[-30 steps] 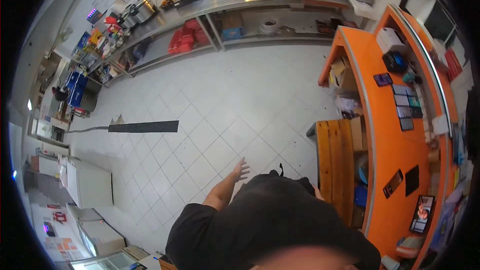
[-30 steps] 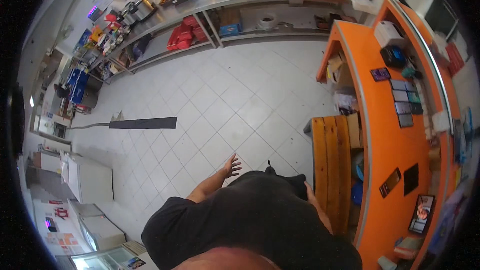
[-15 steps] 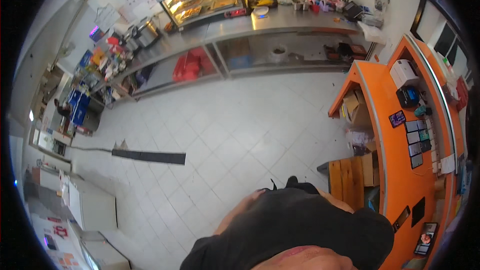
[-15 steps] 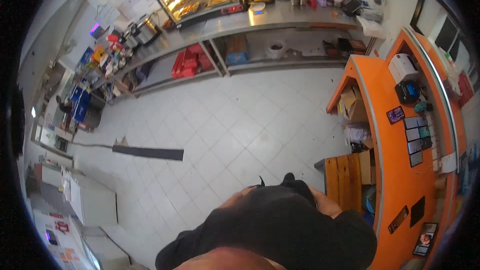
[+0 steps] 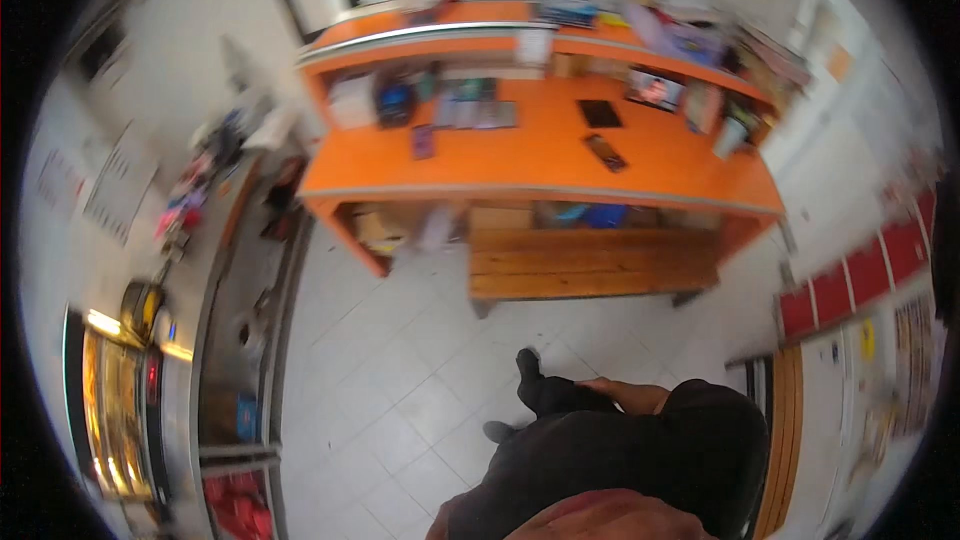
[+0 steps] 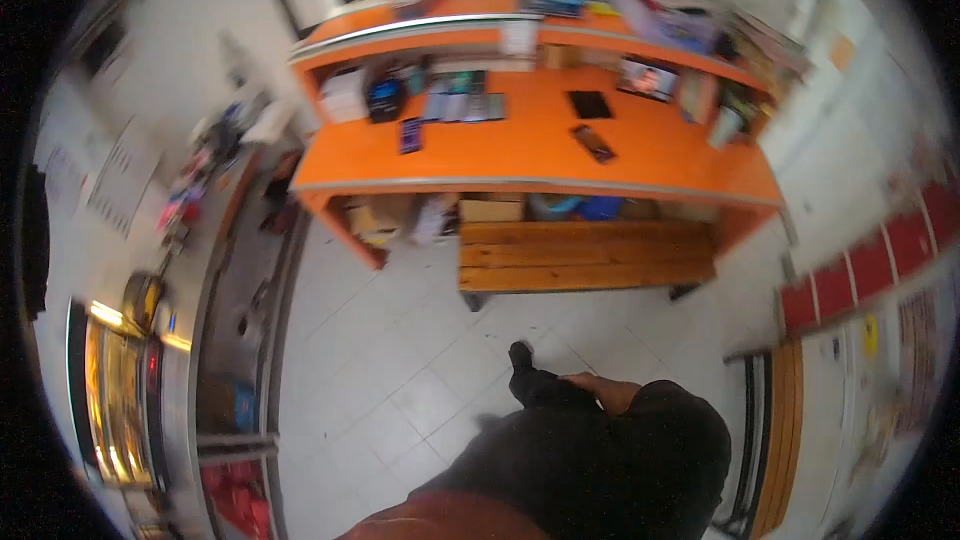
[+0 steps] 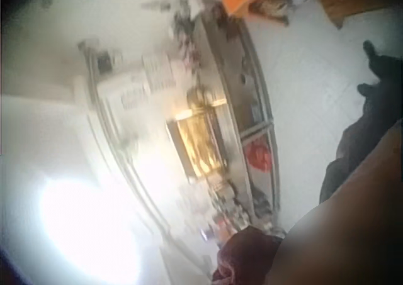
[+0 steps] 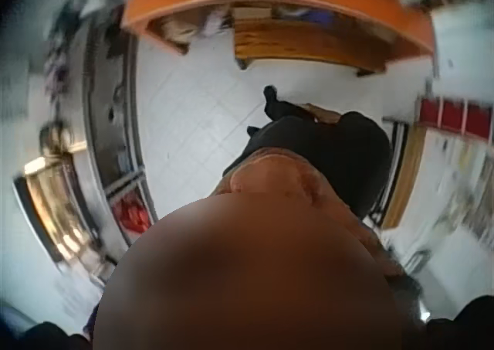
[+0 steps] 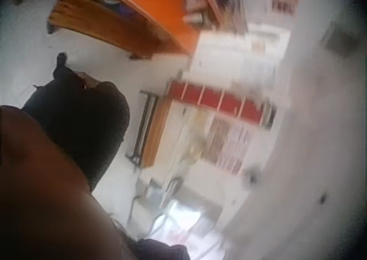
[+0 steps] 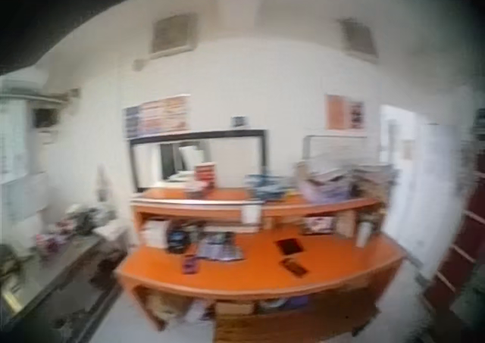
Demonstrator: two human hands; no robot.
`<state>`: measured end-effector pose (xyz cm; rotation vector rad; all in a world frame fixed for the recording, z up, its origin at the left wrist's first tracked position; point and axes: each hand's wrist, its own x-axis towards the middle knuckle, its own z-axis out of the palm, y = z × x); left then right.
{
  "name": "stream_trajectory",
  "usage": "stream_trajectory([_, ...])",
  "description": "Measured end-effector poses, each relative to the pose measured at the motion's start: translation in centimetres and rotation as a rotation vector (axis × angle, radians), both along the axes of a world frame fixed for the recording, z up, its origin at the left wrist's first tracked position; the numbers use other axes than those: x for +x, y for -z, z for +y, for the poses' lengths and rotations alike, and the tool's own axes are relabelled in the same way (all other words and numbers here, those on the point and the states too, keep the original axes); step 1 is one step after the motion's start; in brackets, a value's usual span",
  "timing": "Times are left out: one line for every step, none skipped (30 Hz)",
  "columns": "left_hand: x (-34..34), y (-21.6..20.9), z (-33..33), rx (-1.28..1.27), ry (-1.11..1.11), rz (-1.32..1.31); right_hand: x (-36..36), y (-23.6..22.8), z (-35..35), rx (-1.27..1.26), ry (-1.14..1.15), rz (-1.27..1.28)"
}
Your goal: The person assembles a flat-packed cardboard box at an orange counter. They fold the box into shape, insert a plastic-wrapped item, and then fold and seal the flaps using a red sticker.
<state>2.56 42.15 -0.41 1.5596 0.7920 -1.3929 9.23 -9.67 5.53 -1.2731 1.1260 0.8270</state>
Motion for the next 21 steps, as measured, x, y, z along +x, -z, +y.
stream_trajectory([1.1,-0.7,1.1,0.032,0.070,0.047,-3.2,0.6,-0.7,-0.042,0.113,0.004])
stream_trajectory([2.0,-1.1,1.2,0.056,0.145,0.084,-7.4,3.3,-3.0,-0.121,0.194,-0.017])
stream_trajectory([3.7,-1.4,1.0,0.076,0.225,0.126,-11.5,6.0,-5.0,-0.201,0.282,-0.024])
stream_trajectory([5.4,-1.3,1.1,0.108,0.299,0.152,-14.4,8.3,-5.8,-0.279,0.341,-0.036])
stream_trajectory([7.0,-1.3,0.8,0.148,0.358,0.166,-16.2,8.8,-6.1,-0.333,0.332,-0.006])
stream_trajectory([8.4,-1.5,0.5,0.195,0.403,0.167,-18.0,9.1,-6.1,-0.375,0.314,0.025])
stream_trajectory([10.2,-1.4,-0.7,0.233,0.446,0.167,-19.7,9.6,-6.0,-0.421,0.300,0.062])
stream_trajectory([11.9,-0.9,-3.3,0.247,0.501,0.156,-23.5,11.6,-6.4,-0.505,0.311,-0.056])
stream_trajectory([13.5,0.0,-6.1,0.242,0.542,0.128,-27.0,13.7,-7.1,-0.566,0.268,-0.106])
stream_trajectory([14.8,1.0,-9.1,0.226,0.568,0.074,-30.6,15.9,-7.8,-0.623,0.226,-0.160])
stream_trajectory([16.3,2.3,-12.7,0.125,0.570,-0.010,-33.9,18.0,-9.2,-0.655,0.138,-0.142])
stream_trajectory([18.7,3.8,-16.9,0.014,0.573,-0.122,-35.1,19.2,-12.0,-0.706,0.060,-0.143])
stream_trajectory([19.4,3.1,-25.0,0.130,0.590,-0.143,-36.6,18.6,-15.8,-0.692,0.196,-0.139])
stream_trajectory([19.5,3.9,-29.3,0.090,0.564,-0.249,-37.3,17.5,-18.1,-0.637,0.306,-0.149])
stream_trajectory([19.6,5.0,-34.2,-0.024,0.542,-0.356,-37.9,16.3,-20.4,-0.580,0.415,-0.159])
stream_trajectory([18.2,6.8,-39.0,-0.142,0.325,-0.328,-38.3,13.5,-22.7,-0.529,0.495,-0.152])
stream_trajectory([17.6,8.4,-43.4,-0.272,0.352,-0.416,-37.2,11.5,-24.8,-0.461,0.589,-0.177])
stream_trajectory([16.8,9.2,-47.9,-0.411,0.383,-0.503,-36.2,9.3,-27.4,-0.399,0.687,-0.201])
stream_trajectory([16.1,9.1,-52.2,-0.510,0.308,-0.414,-35.0,6.9,-29.7,-0.394,0.703,-0.191])
stream_trajectory([15.2,9.1,-57.0,-0.635,0.943,-1.009,-34.5,6.4,-32.0,-0.449,0.684,-0.230])
stream_trajectory([14.0,9.0,-61.9,-0.711,1.105,-1.075,-34.5,6.2,-35.0,-0.521,0.670,-0.265])
